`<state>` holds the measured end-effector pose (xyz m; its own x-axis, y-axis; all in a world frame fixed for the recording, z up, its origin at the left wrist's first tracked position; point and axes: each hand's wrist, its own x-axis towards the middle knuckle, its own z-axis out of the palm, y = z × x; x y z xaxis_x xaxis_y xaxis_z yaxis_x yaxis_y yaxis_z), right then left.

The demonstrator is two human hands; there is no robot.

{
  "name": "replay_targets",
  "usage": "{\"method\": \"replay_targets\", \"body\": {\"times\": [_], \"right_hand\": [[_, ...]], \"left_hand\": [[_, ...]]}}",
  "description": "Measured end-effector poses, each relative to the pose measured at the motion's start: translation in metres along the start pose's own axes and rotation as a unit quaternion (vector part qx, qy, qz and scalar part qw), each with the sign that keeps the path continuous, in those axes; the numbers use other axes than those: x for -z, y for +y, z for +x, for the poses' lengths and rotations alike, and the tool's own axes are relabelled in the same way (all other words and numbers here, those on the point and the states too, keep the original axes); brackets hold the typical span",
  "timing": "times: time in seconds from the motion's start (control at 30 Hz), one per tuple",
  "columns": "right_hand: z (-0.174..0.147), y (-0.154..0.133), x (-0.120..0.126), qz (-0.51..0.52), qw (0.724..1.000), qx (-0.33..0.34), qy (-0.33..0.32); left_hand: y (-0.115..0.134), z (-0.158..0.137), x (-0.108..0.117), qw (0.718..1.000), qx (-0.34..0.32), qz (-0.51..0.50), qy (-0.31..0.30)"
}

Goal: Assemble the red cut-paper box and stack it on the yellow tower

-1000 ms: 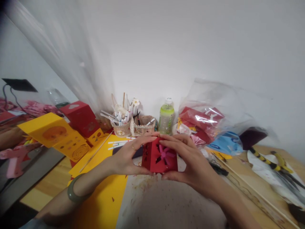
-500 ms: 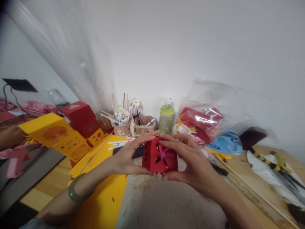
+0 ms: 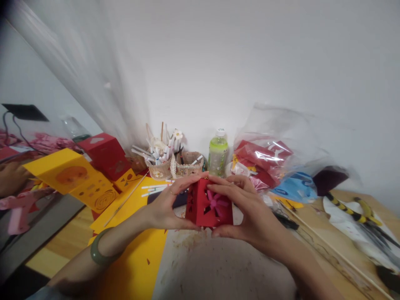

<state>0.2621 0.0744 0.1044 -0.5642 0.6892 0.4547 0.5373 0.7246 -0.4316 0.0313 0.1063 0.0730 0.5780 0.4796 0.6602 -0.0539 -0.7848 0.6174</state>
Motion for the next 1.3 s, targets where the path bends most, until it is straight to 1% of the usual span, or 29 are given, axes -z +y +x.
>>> {"method": "replay_targets", "body": {"times": [0.07, 0.13, 0.2, 0.3, 0.47, 0.57, 0.7, 0.83, 0.93, 1.1, 1.3], "right_hand": [[0.001, 0.000, 0.000, 0.004, 1.000, 0.004, -0.003], [0.002, -0.002, 0.000, 0.003, 1.000, 0.006, -0.009], [0.002, -0.003, 0.000, -0.008, 1.000, 0.013, -0.011], [0.002, -0.005, 0.001, -0.027, 0.999, 0.017, -0.006], [-0.002, -0.003, 0.005, -0.019, 0.999, -0.001, 0.034], [-0.004, -0.001, 0.009, -0.017, 0.999, 0.004, 0.050], [-0.004, 0.000, 0.012, -0.016, 0.998, 0.027, 0.058], [-0.002, -0.002, 0.011, -0.023, 0.998, 0.026, 0.055], [-0.002, -0.003, 0.009, -0.030, 0.997, 0.017, 0.066], [-0.001, -0.006, 0.006, 0.017, 0.998, -0.015, 0.066], [-0.002, -0.005, 0.000, 0.074, 0.993, -0.074, 0.048]], "left_hand": [[0.001, 0.001, 0.001, 1.000, -0.010, 0.016, -0.006], [0.002, 0.003, 0.002, 0.999, -0.033, 0.039, -0.008], [0.001, 0.004, 0.004, 0.996, -0.059, 0.061, -0.008], [0.001, 0.006, 0.005, 0.994, -0.074, 0.078, -0.006], [0.002, 0.006, 0.004, 0.992, -0.093, 0.080, 0.029], [0.002, 0.006, 0.004, 0.989, -0.109, 0.086, 0.050], [0.002, 0.004, 0.004, 0.986, -0.124, 0.095, 0.062], [0.005, 0.004, 0.005, 0.984, -0.129, 0.103, 0.073], [0.007, 0.005, 0.004, 0.983, -0.133, 0.104, 0.076], [0.006, 0.005, 0.001, 0.982, -0.137, 0.108, 0.075], [0.002, 0.006, 0.001, 0.985, -0.111, 0.108, 0.075]]}}
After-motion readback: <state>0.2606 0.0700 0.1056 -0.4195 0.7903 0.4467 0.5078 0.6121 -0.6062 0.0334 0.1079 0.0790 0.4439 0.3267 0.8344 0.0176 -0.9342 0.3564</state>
